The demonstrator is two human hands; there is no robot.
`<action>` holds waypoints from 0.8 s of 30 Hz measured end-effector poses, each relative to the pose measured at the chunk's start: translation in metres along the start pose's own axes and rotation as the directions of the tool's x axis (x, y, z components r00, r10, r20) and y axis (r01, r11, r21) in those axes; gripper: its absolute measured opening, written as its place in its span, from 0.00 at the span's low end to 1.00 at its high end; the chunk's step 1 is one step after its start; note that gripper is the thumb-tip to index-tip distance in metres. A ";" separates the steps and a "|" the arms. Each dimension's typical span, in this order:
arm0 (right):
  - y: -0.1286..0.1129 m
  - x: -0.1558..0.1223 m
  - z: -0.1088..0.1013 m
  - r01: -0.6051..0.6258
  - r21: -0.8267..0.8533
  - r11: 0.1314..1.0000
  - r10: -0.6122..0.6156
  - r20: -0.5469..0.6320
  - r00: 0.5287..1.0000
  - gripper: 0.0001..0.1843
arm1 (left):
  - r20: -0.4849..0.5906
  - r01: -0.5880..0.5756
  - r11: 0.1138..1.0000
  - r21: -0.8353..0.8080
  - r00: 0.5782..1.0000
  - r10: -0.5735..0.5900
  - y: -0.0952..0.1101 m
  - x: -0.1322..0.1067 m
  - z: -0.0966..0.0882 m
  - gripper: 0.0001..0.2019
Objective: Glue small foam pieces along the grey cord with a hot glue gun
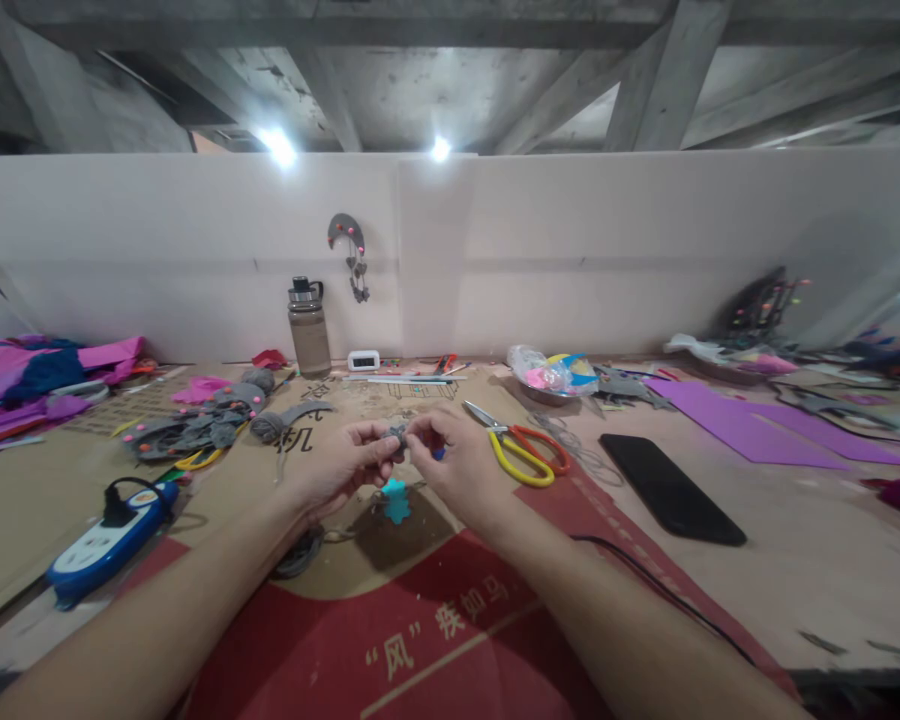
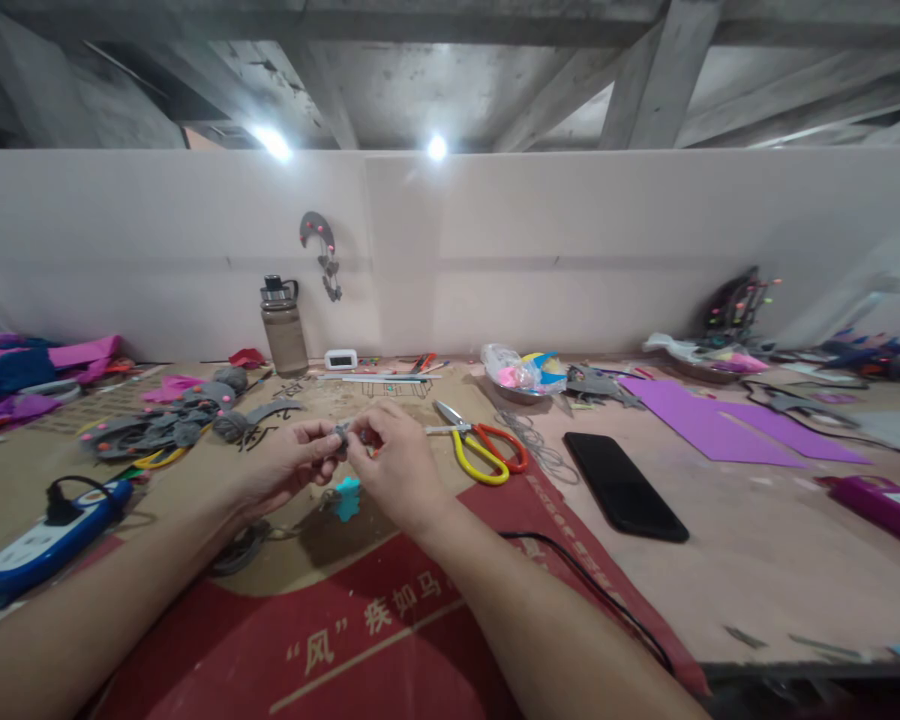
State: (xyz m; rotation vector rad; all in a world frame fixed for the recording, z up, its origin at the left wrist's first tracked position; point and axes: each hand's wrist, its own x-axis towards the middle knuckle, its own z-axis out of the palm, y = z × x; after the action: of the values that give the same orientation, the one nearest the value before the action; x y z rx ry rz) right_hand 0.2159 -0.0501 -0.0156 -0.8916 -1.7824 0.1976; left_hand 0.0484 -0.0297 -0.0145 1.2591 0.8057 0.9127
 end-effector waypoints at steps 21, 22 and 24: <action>0.003 0.001 -0.005 0.182 -0.069 0.981 -0.165 0.200 0.966 0.05 | -0.071 -0.091 0.963 0.253 0.991 0.112 0.001 0.001 -0.006 0.16; 0.002 0.002 -0.006 0.178 -0.070 0.982 -0.162 0.192 0.968 0.05 | -0.067 -0.095 0.961 0.260 0.991 0.116 0.002 0.001 -0.006 0.16; 0.001 0.002 -0.006 0.145 -0.061 0.988 -0.135 0.155 0.979 0.05 | -0.063 -0.091 0.963 0.254 0.992 0.110 0.002 0.001 -0.006 0.15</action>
State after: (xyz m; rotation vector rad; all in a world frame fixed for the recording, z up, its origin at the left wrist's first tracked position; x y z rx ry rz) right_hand 0.2216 -0.0497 -0.0122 -0.8154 -1.9961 0.1130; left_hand 0.0433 -0.0263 -0.0137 1.5038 0.9473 0.9670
